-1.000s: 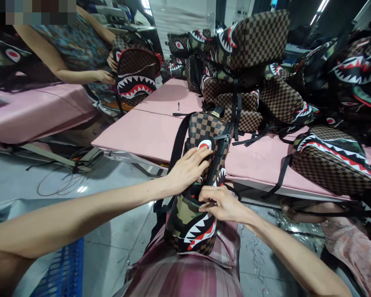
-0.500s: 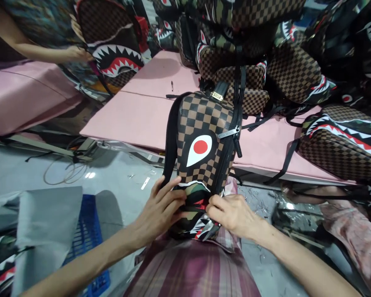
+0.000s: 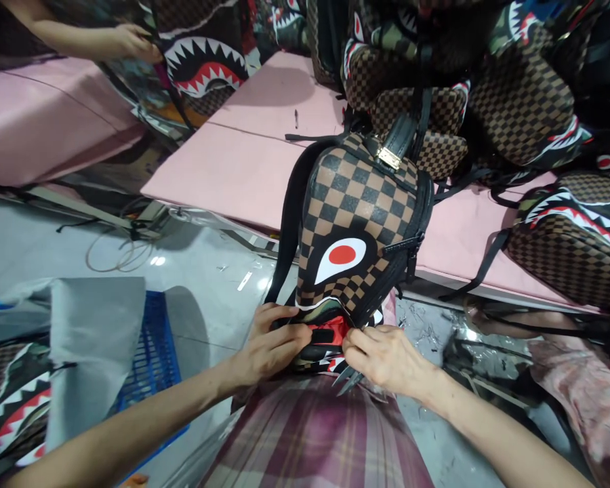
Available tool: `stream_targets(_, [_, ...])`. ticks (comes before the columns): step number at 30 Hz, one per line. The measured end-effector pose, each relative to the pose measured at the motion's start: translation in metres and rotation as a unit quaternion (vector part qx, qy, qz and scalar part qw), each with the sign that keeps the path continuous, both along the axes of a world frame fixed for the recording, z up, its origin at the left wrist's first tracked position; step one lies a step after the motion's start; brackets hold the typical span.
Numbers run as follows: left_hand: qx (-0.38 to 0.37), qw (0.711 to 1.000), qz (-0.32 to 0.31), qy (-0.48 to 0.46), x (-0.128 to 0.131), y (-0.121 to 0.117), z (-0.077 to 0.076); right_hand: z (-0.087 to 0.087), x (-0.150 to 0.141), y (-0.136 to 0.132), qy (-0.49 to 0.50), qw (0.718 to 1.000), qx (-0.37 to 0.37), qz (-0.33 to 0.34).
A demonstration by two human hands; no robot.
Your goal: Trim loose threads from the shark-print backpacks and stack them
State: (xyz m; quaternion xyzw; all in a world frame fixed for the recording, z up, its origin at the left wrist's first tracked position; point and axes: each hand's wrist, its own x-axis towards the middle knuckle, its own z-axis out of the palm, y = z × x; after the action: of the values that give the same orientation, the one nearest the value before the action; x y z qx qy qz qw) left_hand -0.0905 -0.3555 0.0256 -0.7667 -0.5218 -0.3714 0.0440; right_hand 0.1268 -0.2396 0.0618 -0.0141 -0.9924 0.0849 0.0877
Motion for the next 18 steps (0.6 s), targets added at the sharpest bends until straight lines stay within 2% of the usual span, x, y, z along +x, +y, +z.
stream_targets(6, [-0.135,0.987,-0.071,-0.051,-0.010,0.002,0.009,0.001,-0.002,-0.001,0.013,1.000,-0.002,0.007])
stream_targets(10, [-0.156,0.983,-0.075,-0.055,-0.014,0.004,0.016,0.003,-0.006,0.000,0.020,1.000,0.000,-0.009])
stream_targets(12, [-0.136,0.988,-0.046,-0.059,-0.014,0.008,0.020,0.009,-0.012,0.003,0.036,0.999,-0.031,-0.018])
stream_targets(14, [-0.099,0.992,0.000,-0.072,-0.016,0.015,0.022,0.015,-0.019,0.013,0.090,0.989,-0.107,-0.039])
stream_targets(15, [-0.077,0.992,0.037,-0.089,-0.020,0.020,0.023,0.016,-0.021,0.020,0.138,0.976,-0.154,-0.072])
stream_targets(16, [-0.055,0.988,0.087,-0.117,-0.027,0.026,0.022,0.015,-0.022,0.030,0.194,0.953,-0.198,-0.123])
stream_targets(18, [-0.038,0.956,0.207,-0.204,-0.049,0.037,0.014,0.005,-0.021,0.055,0.297,0.881,-0.263,-0.258])
